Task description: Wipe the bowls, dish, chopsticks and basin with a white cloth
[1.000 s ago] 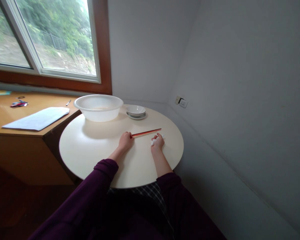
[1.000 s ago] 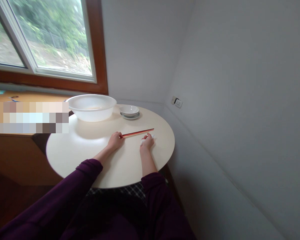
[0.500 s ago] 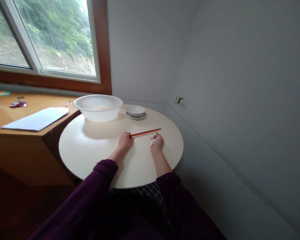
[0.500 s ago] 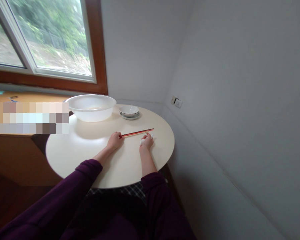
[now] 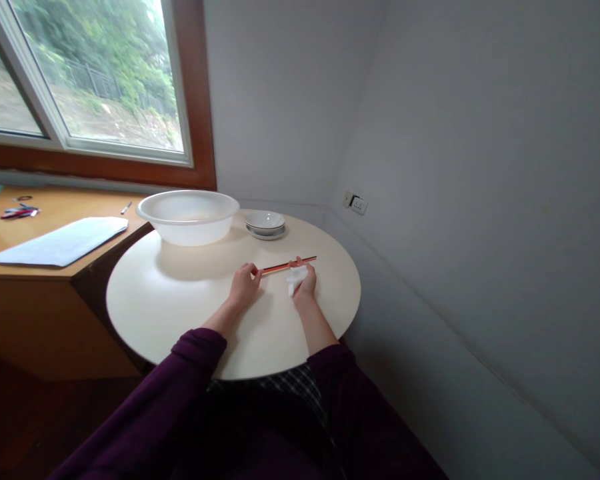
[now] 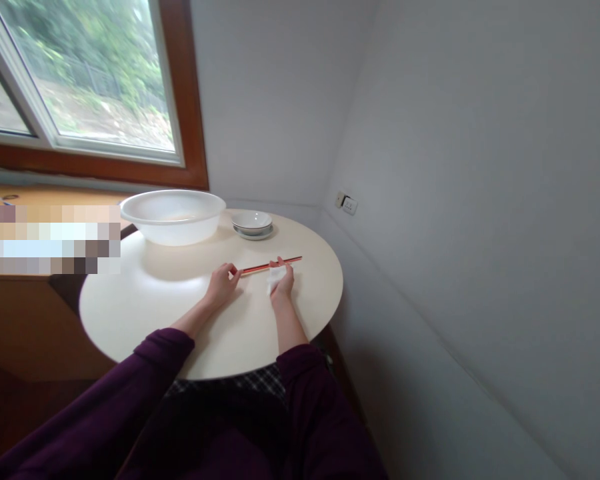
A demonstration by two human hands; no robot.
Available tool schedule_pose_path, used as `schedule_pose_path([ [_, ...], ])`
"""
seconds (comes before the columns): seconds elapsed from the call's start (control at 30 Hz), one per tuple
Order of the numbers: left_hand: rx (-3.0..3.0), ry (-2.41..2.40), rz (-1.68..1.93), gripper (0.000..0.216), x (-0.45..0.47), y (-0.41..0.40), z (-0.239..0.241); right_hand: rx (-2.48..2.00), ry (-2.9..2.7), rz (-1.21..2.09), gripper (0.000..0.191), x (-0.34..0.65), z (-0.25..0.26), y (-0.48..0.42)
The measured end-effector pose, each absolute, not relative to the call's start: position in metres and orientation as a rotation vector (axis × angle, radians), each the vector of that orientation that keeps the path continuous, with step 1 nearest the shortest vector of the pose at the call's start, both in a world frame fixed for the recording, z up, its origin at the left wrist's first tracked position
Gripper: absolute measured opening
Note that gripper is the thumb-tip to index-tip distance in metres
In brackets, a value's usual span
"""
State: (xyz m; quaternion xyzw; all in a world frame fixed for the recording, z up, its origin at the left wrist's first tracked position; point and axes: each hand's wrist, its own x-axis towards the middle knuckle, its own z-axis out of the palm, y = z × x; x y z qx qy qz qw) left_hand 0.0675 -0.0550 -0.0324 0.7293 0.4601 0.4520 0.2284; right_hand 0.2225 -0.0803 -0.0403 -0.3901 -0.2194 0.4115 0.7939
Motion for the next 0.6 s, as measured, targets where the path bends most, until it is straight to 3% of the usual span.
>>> schedule_pose_path([
  [0.3, 1.776, 0.793, 1.092, 0.028, 0.081, -0.083, -0.027, -0.712, -0.643, 1.244, 0.036, 0.200, -0.030, -0.089],
  [0.6, 1.349, 0.665, 1.115, 0.018, 0.081, -0.085, -0.024, -0.933, -0.896, 1.055, 0.026, 0.195, -0.042, -0.086],
])
